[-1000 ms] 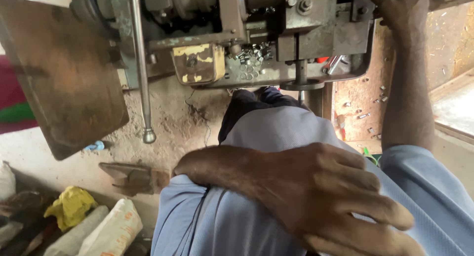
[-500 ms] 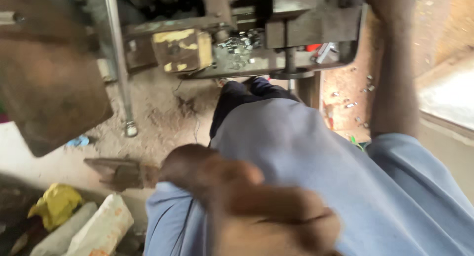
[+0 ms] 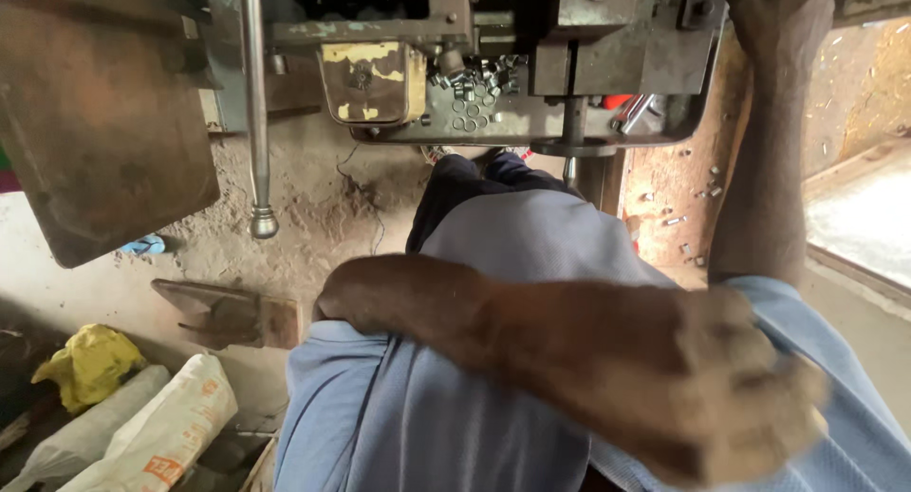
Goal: The person operates an industrial metal fabrication machine by turning a manual wheel and pulling a long lever to process metal rings.
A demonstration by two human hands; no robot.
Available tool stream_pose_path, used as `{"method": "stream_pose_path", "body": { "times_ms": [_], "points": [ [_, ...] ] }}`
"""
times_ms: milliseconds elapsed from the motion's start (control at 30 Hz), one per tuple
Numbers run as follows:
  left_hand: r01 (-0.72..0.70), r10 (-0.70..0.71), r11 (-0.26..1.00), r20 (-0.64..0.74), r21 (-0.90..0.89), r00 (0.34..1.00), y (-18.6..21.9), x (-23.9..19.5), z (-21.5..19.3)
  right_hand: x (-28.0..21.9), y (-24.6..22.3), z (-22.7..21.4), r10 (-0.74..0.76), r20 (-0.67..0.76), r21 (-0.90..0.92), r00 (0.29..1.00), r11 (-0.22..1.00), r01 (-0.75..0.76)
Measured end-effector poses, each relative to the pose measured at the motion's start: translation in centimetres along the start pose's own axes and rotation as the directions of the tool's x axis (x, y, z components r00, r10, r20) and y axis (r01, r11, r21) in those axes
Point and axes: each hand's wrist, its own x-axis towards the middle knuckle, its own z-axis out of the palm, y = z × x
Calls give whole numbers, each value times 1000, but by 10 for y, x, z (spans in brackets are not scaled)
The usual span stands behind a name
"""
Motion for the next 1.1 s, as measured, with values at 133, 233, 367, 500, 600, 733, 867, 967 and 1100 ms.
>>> {"method": "stream_pose_path", "body": {
  "times_ms": [133,233,367,500,600,733,867,967,1100],
  "points": [
    [276,-237,944,209,-182,949,-29,-63,-19,-8,9,-5,317,183,338,931,869,-362],
    [540,-539,842,-71,-3,839,-37,-127,-42,-32,5,-1,435,-4,560,901,747,-358],
    [734,-566,628,-495,258,659,-3,-198,-89,-73,-49,-23,635,-26,811,772,465,-355],
    [868,-492,48,-745,494,451,31,-216,-111,-103,-147,-68,449,91,740,889,566,-362],
    [862,-572,-77,-731,501,373,25,-210,-121,-86,-197,-73,-36,213,802,976,577,-154],
    [969,-801,-130,-598,208,20,6,-215,-137,-52,-241,-44,-154,556,697,817,622,-357],
    [940,-840,-136,-540,314,59,-5,-222,-148,-45,-255,10,-374,385,465,844,868,173],
    [913,-863,-369,-431,176,-265,-10,-224,-161,-52,-266,58,-236,525,286,818,954,91],
    [880,-845,-473,-261,-42,-467,-17,-224,-169,-49,-265,96,-203,648,164,734,978,126]
  ]
}}
